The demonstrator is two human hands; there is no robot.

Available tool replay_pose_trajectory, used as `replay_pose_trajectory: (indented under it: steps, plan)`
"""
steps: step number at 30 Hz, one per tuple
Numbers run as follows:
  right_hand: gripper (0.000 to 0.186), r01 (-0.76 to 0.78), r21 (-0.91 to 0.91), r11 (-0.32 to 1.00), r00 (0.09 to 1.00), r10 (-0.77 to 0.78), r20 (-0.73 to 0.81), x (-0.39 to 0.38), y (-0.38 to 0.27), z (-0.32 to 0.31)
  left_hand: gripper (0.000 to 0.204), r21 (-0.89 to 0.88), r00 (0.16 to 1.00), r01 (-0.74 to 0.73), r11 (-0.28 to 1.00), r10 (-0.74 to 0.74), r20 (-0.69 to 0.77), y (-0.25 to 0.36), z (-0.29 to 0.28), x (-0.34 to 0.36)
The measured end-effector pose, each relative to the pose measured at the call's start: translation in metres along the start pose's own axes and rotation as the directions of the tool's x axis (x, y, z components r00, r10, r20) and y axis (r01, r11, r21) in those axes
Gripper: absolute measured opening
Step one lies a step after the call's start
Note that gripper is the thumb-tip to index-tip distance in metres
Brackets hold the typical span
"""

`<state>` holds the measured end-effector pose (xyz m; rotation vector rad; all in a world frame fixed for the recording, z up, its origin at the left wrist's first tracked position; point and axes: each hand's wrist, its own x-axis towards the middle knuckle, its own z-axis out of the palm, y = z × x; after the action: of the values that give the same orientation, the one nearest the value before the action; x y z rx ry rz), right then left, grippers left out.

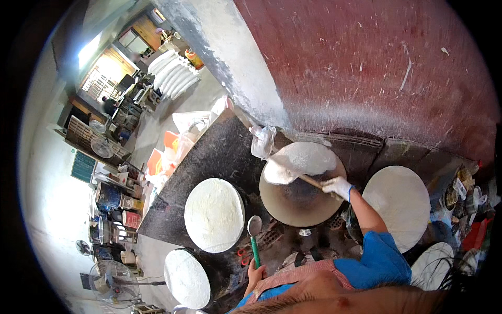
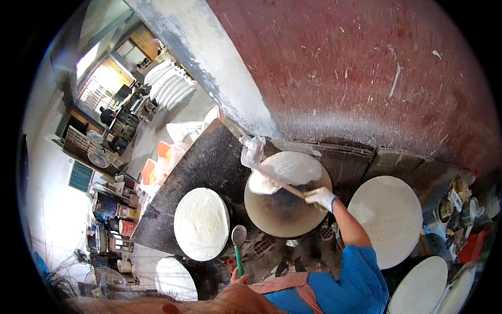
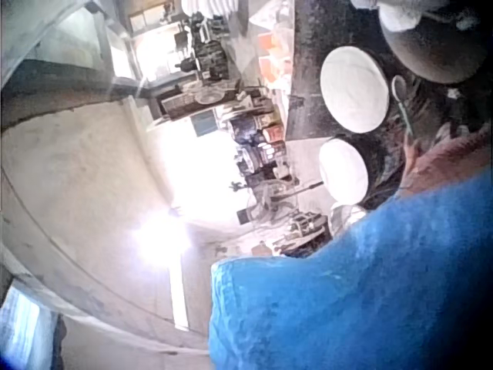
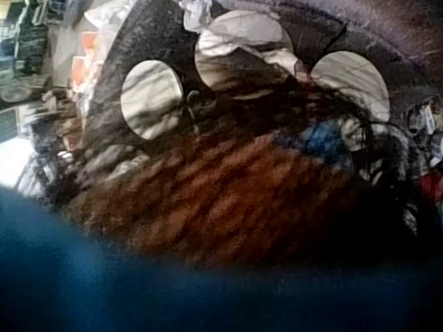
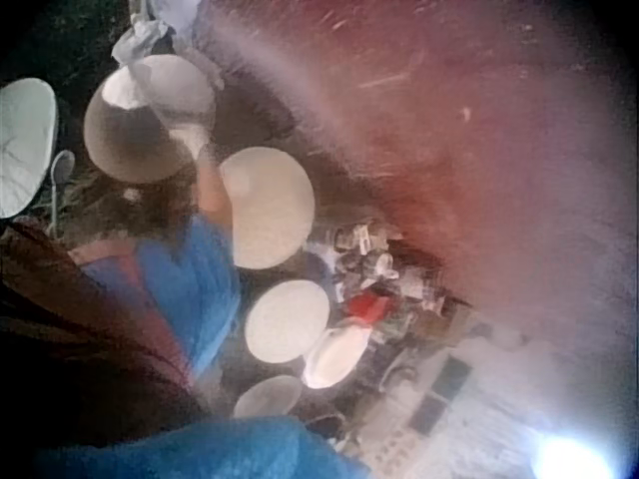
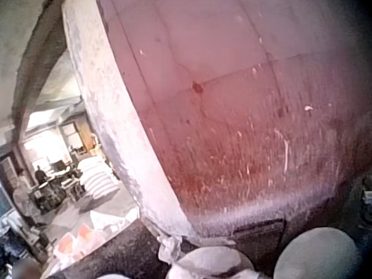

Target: The person scoops batter from a large metal bowl using a ladle and pours it onto a hot circular griddle. They use a wooden stick to spread the batter into a thin, round crepe. Once cooked, the person lifts the crepe and places it onto a stack of finished crepes. The process is repeated continuously.

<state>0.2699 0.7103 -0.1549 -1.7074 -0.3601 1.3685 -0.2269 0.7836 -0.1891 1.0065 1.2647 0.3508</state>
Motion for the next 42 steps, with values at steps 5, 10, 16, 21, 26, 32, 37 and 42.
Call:
replay_pose_trajectory:
  steps: [5, 10, 16, 21, 26, 32, 37, 42]
  plan:
    - [0.040, 0.089, 0.079, 0.993, 0.993, -0.095, 0.076, 0.004, 0.045, -0.037, 0.055, -0.040, 0.998, 0.063, 0.997, -0.063, 0.004, 0.016, 0.002, -0.018]
    - [0.040, 0.078, -0.020, 0.997, 0.995, -0.080, -0.063, 0.049, -0.013, -0.047, 0.055, -0.077, 0.974, 0.216, 0.973, -0.220, -0.057, 0.051, 0.017, -0.044]
    - [0.036, 0.061, -0.113, 0.992, 0.967, -0.030, 0.252, 0.029, 0.034, -0.040, 0.060, -0.046, 0.984, 0.177, 0.983, -0.177, 0.004, 0.016, 0.002, -0.027]
    - [0.036, 0.166, -0.076, 0.983, 0.982, -0.158, 0.104, 0.047, -0.010, -0.054, 0.059, -0.074, 0.977, 0.213, 0.974, -0.213, 0.002, 0.008, -0.007, -0.038]
    - [0.037, 0.110, -0.312, 0.944, 0.972, -0.036, 0.234, 0.077, -0.032, -0.029, 0.056, -0.191, 0.977, 0.194, 0.962, -0.206, -0.047, -0.019, -0.015, -0.035]
    - [0.035, 0.080, -0.273, 0.959, 0.939, 0.019, 0.344, 0.047, 0.043, -0.090, 0.063, -0.151, 0.972, 0.228, 0.962, -0.235, -0.027, -0.011, -0.003, -0.042]
    - [0.036, 0.219, -0.267, 0.938, 0.974, -0.192, 0.123, 0.090, -0.053, -0.046, 0.063, -0.151, 0.981, 0.173, 0.973, -0.184, -0.066, -0.027, -0.012, -0.051]
    - [0.037, 0.162, -0.441, 0.883, 0.924, 0.022, 0.383, 0.079, -0.036, -0.039, 0.062, -0.303, 0.975, 0.189, 0.934, -0.215, -0.055, -0.016, 0.000, -0.069]
